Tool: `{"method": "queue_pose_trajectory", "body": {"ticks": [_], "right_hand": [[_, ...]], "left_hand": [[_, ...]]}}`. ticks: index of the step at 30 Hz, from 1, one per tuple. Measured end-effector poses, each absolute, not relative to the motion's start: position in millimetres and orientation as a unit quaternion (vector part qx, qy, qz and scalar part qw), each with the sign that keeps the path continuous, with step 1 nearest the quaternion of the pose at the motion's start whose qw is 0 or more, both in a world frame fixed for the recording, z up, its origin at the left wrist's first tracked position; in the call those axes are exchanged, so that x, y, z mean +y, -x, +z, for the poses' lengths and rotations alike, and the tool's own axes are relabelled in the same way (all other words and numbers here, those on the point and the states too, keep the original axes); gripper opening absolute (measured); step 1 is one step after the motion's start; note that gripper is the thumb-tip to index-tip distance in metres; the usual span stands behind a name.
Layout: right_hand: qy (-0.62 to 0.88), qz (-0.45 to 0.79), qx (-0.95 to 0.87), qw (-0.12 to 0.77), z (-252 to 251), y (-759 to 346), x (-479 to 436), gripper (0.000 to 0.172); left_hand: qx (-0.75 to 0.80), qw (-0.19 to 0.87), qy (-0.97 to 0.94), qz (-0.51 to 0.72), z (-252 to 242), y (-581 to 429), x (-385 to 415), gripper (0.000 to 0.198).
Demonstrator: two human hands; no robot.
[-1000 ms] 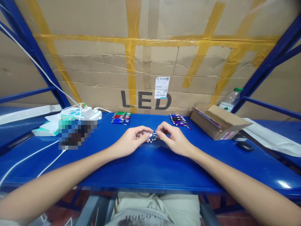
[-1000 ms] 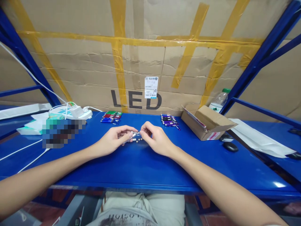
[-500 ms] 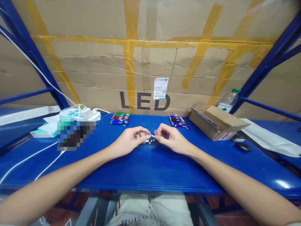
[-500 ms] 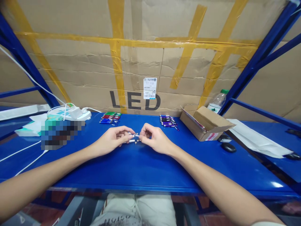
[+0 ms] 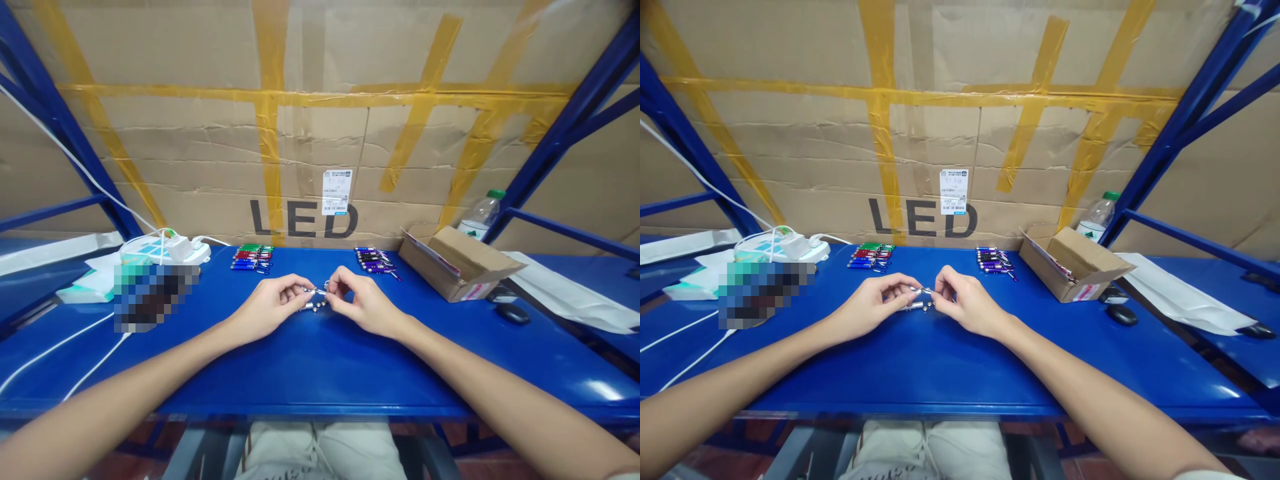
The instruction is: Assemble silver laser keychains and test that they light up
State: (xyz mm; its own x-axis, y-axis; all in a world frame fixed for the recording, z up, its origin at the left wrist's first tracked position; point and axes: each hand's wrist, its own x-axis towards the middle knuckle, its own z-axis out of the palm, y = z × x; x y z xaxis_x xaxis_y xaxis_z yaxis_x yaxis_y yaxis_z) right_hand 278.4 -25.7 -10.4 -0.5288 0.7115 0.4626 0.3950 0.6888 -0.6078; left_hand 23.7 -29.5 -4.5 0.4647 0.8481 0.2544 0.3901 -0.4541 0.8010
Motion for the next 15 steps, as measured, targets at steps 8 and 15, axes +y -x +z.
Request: {"method": "queue_pose_trajectory", "body": {"ticks": [8,15], "right_hand": [[0.293,0.15,-0.868,0.371,-14.5,-277.9,-24.2,0.017],[0.313,0.238,-0.843,0.367,-14.8,-272.2,-28.4,0.014]], "left_hand": [[0.394,0.349,-0.788,0.319,-3.3,-22.0,-32.0,0.043],[0.379,0.336,-0.806,0.306,-6.3,-21.1,-31.7,0.03]]}}
